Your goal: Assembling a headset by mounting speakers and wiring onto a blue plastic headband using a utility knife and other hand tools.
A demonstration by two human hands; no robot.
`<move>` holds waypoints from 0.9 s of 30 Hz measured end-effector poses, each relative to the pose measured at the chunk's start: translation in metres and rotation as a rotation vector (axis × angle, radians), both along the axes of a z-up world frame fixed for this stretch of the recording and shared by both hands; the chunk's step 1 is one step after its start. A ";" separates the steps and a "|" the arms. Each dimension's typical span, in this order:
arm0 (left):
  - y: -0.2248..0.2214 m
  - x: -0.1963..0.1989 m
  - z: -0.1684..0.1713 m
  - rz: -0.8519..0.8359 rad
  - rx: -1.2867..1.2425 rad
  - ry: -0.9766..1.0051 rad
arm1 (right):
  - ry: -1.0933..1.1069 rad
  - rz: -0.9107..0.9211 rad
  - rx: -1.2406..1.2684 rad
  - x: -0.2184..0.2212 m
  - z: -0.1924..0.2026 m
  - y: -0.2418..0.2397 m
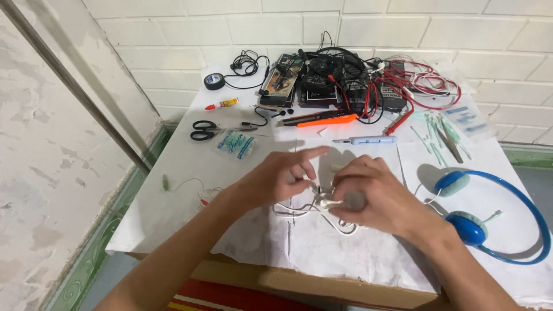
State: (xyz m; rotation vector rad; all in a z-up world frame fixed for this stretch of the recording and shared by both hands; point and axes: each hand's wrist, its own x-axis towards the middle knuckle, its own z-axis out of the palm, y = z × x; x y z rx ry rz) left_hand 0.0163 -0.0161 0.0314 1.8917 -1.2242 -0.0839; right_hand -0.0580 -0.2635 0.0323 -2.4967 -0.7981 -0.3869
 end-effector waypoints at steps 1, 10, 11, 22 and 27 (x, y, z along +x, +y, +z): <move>0.000 0.003 0.001 0.041 -0.014 -0.049 | 0.004 -0.018 0.029 0.000 0.005 -0.003; 0.005 0.010 0.013 0.188 0.181 -0.303 | -0.013 -0.209 -0.048 0.011 0.013 -0.021; 0.002 0.013 0.004 0.186 0.179 -0.304 | -0.014 -0.212 -0.049 0.012 0.014 -0.024; -0.034 0.017 0.005 0.398 0.703 -0.294 | 0.348 -0.498 -0.081 0.003 0.028 -0.030; -0.037 0.027 0.023 0.300 0.516 -0.309 | 0.333 -0.446 -0.158 0.005 0.023 -0.027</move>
